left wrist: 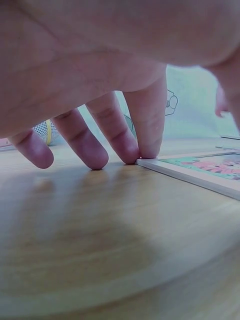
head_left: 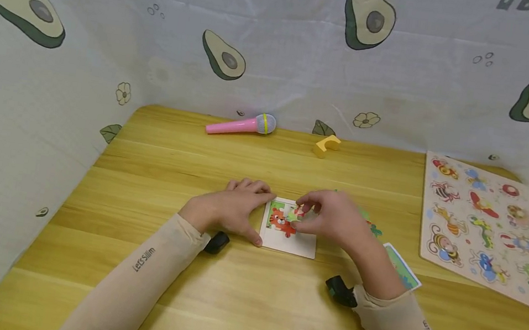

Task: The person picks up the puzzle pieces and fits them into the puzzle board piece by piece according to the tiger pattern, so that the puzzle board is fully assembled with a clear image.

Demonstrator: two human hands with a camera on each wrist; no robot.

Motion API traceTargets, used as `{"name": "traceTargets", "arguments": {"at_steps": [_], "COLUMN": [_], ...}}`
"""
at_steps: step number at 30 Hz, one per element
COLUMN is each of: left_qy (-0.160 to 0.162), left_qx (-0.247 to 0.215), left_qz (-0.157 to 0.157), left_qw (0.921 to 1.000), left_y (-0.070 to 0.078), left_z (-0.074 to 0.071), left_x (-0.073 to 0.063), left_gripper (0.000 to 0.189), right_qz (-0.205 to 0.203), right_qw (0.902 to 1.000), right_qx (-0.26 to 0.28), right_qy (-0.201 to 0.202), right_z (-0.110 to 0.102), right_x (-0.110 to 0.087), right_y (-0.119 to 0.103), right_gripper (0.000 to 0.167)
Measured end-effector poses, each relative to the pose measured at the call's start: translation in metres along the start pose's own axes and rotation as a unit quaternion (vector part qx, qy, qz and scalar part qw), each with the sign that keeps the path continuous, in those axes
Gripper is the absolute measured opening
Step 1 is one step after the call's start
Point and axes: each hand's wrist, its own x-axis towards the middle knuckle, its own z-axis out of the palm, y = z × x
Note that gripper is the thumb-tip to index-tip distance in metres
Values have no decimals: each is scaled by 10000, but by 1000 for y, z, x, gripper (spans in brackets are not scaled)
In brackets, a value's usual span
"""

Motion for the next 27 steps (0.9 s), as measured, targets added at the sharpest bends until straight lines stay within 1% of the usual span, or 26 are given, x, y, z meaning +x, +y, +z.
{"name": "traceTargets", "arguments": {"at_steps": [3,5,9,11,15,19,23,27], "left_qy": [27,50,70,60,78,83,85,71], "left_qx": [20,13,-18,-26,-15,8,24,20], "left_qz": [35,51,67,65,75,71,76,63], "left_qw": [10000,10000,10000,10000,9999,9999,9999,10000], "left_y": [0,0,-1,-1,-2,-2,-2,-2], "left_z": [0,0,0,0,0,1,1,1], "left_x": [-1,-1,-1,-1,-1,0,1,1], "left_gripper": [101,101,100,101,101,102,102,102], "right_qz": [-190,-291,-284,-285,-526,-759,-858,-889], "right_qw": [9998,9993,9982,9979,9968,9952,9944,9937], "right_qx": [-11,90,120,74,-80,-43,-17,-172], "right_qy": [-67,-217,-519,-585,-601,-622,-612,-664], "right_z": [10,15,24,27,31,34,35,35], "right_x": [-1,-1,0,0,0,0,0,-1], "right_y": [-5,-8,-15,-17,-17,-16,-16,-18], "right_gripper": [33,33,32,32,30,30,33,35]}}
